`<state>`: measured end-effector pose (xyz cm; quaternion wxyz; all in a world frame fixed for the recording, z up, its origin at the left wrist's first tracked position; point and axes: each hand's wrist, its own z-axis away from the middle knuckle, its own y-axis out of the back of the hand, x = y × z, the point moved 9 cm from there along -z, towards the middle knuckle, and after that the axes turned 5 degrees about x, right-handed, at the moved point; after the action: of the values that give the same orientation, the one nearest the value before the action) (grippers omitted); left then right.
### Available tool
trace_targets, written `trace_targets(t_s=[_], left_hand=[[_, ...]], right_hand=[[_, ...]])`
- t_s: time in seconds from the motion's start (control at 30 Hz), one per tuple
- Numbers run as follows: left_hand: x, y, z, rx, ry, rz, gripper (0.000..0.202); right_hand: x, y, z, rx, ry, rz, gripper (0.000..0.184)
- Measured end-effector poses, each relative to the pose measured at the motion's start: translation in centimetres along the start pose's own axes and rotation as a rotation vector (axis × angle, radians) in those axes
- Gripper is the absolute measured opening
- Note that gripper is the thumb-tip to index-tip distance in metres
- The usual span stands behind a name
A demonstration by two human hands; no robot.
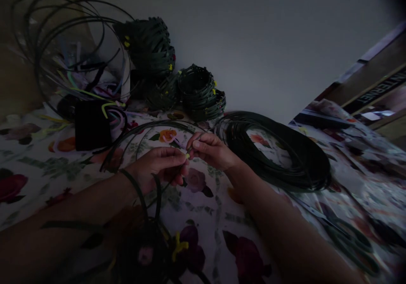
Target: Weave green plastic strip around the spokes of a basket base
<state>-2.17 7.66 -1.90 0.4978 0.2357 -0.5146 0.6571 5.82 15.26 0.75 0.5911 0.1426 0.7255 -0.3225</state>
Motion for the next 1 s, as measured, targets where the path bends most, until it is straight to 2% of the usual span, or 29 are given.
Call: trace_targets(t_s=[0.17, 0.37, 0.7, 0.8, 1.0], left_hand=[[0.0, 0.2, -0.3, 0.017, -0.014, 0.003, 0.023], [0.2, 0.5, -0.3, 0.052, -0.029, -0.038, 0.028], [1.5, 0.0, 0.6, 0.057, -0.117, -0.086, 0.020], [1.4, 0.2, 0.3, 0.045, -0.143, -0.081, 0.020], [1.1, 1.0, -0.2, 0.091, -0.158, -0.070, 0.020]], right_hand=[[-0.1, 0.0, 0.0, 0.023, 0.020, -0.006, 0.022], [-0.2, -0.3, 0.0, -0.013, 0.040, 0.062, 0.017], [0.1, -0.3, -0.1, -0.005, 0.029, 0.113, 0.018], [0.2, -0.4, -0.1, 0.015, 0.012, 0.104, 0.020], [0.1, -1.0, -0.1, -0.016, 0.044, 0.099, 0.017]])
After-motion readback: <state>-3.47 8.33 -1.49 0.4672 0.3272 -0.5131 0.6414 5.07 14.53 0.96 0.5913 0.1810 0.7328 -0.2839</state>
